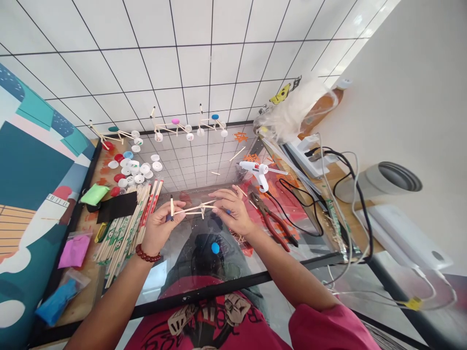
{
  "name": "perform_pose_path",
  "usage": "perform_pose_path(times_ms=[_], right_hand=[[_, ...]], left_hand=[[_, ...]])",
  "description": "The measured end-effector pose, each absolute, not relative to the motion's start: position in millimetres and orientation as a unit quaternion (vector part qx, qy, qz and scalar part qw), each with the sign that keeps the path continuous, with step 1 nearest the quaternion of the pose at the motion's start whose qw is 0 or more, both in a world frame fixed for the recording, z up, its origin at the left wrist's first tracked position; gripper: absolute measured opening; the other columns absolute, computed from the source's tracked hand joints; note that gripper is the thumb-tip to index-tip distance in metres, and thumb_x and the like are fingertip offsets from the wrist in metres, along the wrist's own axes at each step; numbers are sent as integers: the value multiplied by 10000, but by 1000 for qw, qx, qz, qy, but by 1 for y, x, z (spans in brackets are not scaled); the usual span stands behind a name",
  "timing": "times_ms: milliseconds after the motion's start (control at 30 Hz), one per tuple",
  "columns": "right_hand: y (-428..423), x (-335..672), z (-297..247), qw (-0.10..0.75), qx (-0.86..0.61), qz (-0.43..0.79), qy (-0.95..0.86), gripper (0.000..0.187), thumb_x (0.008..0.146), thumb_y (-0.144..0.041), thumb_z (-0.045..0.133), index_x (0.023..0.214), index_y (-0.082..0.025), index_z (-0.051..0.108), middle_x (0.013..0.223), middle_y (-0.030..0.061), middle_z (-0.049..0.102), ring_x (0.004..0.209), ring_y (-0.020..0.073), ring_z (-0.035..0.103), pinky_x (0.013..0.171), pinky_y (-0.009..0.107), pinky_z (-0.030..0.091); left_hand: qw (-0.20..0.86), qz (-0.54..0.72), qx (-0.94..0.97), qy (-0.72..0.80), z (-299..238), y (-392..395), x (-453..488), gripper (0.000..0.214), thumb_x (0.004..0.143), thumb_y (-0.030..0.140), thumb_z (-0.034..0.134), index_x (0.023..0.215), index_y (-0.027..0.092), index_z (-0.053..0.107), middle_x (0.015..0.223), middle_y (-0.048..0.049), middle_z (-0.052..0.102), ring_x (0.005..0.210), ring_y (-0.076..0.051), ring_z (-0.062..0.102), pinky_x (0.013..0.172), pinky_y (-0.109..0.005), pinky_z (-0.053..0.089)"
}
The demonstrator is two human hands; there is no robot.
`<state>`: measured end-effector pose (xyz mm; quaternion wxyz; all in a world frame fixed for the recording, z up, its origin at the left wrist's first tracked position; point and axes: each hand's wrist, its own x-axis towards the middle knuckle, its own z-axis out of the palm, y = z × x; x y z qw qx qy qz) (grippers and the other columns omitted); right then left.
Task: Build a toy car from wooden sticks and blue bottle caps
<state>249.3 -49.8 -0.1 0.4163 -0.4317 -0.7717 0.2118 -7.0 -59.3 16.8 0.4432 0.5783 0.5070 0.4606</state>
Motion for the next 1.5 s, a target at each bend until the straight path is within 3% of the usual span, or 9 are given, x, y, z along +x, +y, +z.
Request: perform_pose_path(times_ms=[367,467,600,800,1067,1333,1433,1500], right_hand=[[-49,247,-3,369,-438,194,-796,140,916,-411,700,885,-283,747,1217,29,778,1230,268,648,1259,563,14],[-50,246,2,381,-442,230,-779,193,938,-454,676,951,-272,740,1262,49,762,1268,266,631,1256,557,47],[-48,244,2,397,-447,268,-755,191,1006,-369,579,934,-263,721,1221,37,776,1216,226,663,1245,540,102],[-47,241,-2,374,-435,255,-778,151,989,-359,605,939,-270,717,1106,23,802,1189,223,676,1245,540,56],[-47,245,13,354,-395,206,-822,185,1000,-295,554,902,-258,706,1025,6,790,1116,204,696,1245,521,9],[-37,236,21,335,-377,225,-834,153,982,-236,538,937,-258,682,1076,8,792,1131,208,698,1254,530,26],[-38,232,15,349,-399,267,-805,95,976,-309,587,1000,-259,664,1159,34,785,1141,226,705,1256,549,53],[-39,231,10,369,-423,290,-775,178,958,-381,639,1090,-263,659,1176,52,785,1125,238,717,1254,561,91]], left_hand=[[443,458,567,522,13,-59,-11,211,798,434,799,847,232,767,1114,-89,774,983,-267,710,836,-412,582],[450,461,561,520,11,-58,-12,200,805,418,799,874,232,771,1119,-87,770,1003,-263,706,855,-406,575],[461,466,555,513,9,-54,-12,173,806,387,799,855,225,766,1119,-90,767,1049,-262,694,893,-403,562],[462,457,576,496,12,-46,-14,163,807,390,792,805,230,760,1113,-89,766,1092,-271,690,978,-437,541],[470,431,602,481,15,-36,-18,220,769,448,812,755,234,763,1066,-105,780,1054,-298,705,961,-479,560],[461,455,595,475,10,-37,-22,183,792,413,803,775,235,767,1073,-99,779,1062,-279,709,982,-474,558],[448,457,597,484,10,-39,-21,217,788,445,799,779,230,767,1079,-100,775,1067,-286,706,983,-482,561],[447,461,594,485,9,-40,-20,232,785,456,797,786,225,768,1076,-100,774,1068,-288,705,975,-479,563]])
